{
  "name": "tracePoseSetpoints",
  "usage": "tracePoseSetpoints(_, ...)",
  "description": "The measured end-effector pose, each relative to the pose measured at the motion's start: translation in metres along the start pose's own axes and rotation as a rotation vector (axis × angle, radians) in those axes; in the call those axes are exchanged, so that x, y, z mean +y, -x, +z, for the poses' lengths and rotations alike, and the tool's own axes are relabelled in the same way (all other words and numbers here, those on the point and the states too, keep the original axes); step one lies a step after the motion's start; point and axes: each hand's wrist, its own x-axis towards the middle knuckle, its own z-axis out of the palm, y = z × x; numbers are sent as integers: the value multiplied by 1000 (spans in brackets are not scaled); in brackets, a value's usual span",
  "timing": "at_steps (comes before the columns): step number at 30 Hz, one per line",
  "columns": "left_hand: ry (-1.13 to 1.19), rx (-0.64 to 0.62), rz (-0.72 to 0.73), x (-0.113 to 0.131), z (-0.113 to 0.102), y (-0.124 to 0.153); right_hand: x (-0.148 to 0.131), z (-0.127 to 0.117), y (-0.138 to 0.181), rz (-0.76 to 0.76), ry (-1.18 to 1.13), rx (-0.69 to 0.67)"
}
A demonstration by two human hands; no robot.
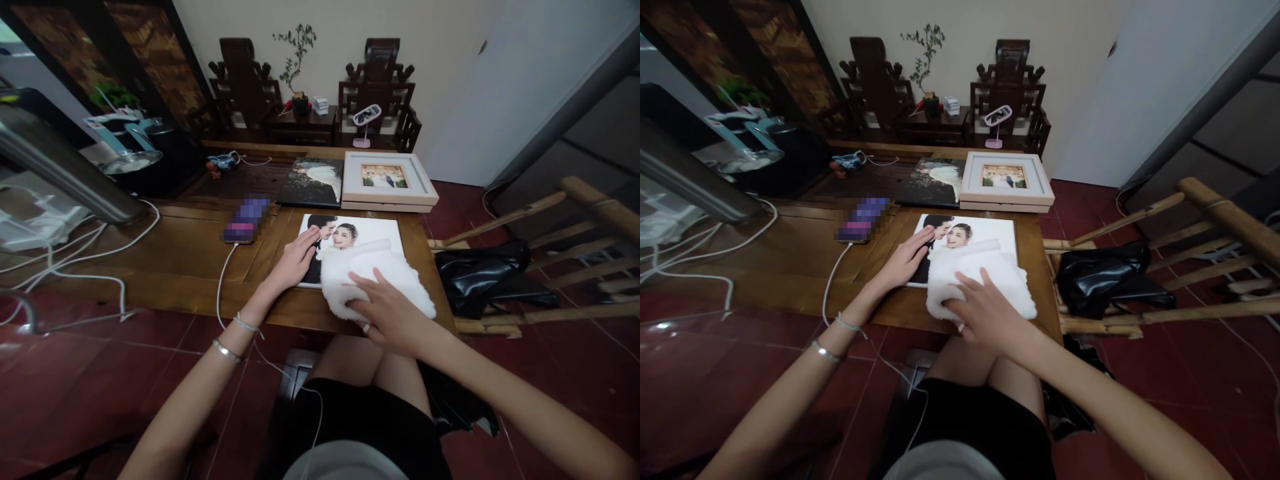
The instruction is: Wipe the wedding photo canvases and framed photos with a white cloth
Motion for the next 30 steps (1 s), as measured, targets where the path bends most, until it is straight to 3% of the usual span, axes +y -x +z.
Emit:
tracePoseSetpoints(9, 24, 19, 52, -4, 1, -1, 77, -19, -83, 155, 31, 142)
tracePoseSetpoints(14, 30, 19, 54, -4, 1, -1, 96, -27, -110, 216, -1, 168)
tracePoseSetpoints(17, 25, 20, 52, -6, 1, -1, 87, -23, -105, 219, 13, 184)
tracePoseSetpoints(21, 24, 29, 52, -6, 2, -1, 59, -8, -75, 135, 62, 177)
tracePoseSetpoints(26, 27, 35, 46, -5, 2, -1, 8, 3, -24, 47, 83, 57)
tracePoseSetpoints(30, 30, 35, 50, -3, 0, -1, -17, 3, -6, -13, 58, -29)
